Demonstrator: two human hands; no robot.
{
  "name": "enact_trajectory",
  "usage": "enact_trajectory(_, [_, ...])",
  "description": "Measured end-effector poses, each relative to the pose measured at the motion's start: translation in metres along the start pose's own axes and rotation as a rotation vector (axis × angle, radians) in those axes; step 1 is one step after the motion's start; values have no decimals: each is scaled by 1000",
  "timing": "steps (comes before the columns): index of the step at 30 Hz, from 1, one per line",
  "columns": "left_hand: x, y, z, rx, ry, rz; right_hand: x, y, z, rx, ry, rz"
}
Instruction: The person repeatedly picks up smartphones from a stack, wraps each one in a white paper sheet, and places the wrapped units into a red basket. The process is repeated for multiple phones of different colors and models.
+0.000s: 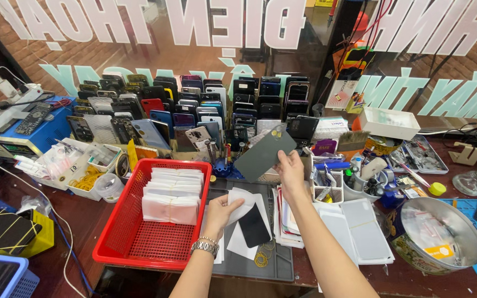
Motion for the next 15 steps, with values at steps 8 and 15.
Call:
enact_trajectory(8, [0, 7, 3, -42, 28, -35, 26, 19, 17, -110, 77, 13])
enact_trajectory(15, [0, 6, 8, -42, 25, -42, 25, 25, 28, -136, 107, -9])
Point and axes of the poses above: each hand's wrist, its own x-axis away from the middle knuckle, its own y-axis out of the palm, z = x × y, the point moved 8 cm from there along -x, towards the middle knuckle, and after that the axes turned 2 degrees about z, right-handed, at the moved point
